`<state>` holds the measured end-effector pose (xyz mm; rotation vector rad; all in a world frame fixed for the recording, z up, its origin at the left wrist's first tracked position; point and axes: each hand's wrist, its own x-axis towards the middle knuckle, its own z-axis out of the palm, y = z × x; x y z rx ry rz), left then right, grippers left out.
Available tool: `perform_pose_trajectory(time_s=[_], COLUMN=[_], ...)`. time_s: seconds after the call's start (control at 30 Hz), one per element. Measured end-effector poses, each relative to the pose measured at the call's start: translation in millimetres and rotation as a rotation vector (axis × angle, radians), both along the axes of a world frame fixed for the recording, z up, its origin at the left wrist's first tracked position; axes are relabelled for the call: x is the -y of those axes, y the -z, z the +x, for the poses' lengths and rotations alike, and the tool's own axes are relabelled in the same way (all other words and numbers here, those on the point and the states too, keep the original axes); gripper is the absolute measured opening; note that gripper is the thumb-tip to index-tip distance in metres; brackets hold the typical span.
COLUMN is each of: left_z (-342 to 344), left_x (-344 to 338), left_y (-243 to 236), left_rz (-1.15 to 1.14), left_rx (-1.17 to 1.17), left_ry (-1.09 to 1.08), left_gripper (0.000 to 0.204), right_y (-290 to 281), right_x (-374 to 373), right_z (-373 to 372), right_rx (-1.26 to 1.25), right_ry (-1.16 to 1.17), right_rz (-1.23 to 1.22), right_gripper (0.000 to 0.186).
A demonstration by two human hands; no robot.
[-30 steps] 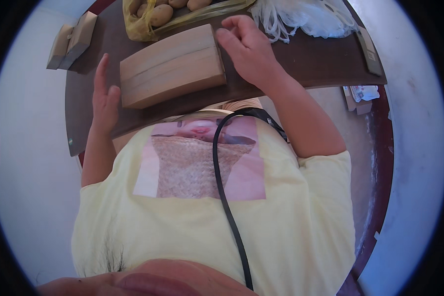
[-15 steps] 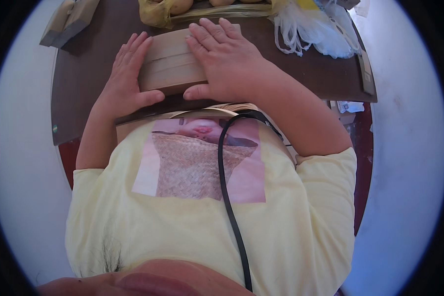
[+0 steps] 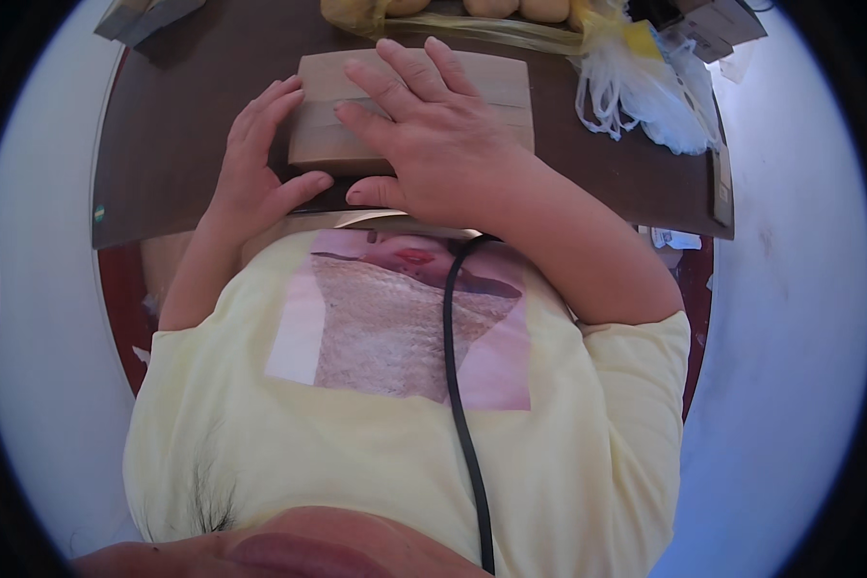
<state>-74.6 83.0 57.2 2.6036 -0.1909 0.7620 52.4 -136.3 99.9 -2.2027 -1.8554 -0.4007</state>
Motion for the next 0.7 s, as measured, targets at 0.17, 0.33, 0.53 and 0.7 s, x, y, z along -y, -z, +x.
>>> perform_pose_trajectory(time_s=[0.17, 0.33, 0.53, 0.7], left_z=[1.3, -2.7, -1.7, 1.0], left_x=[-0.9, -1.1, -3.4, -4.0], left_y=[15.1, 13.9, 18.6, 21.1], left_rz=[-0.102, -0.003, -0.013, 0.006], left_rx=[0.159, 0.161, 0.161, 0.192], left_ry=[-0.017, -0.052, -0.019, 0.011], left_gripper=[0.06, 0.046, 0.047, 0.047], right_y=[4.7, 11.4, 11.1, 20.2], right_x=[-18.7, -11.0, 52.4, 98.6], right_z=[-12.2, -7.2, 1.3, 3.7], right_rx=[-0.059, -0.041, -0.035, 0.012], right_ry=[-0.08, -0.048, 0.218, 0.361], right_rz=[-0.021, -0.05, -0.079, 0.001], right_gripper=[0.071, 0.07, 0.068, 0.067])
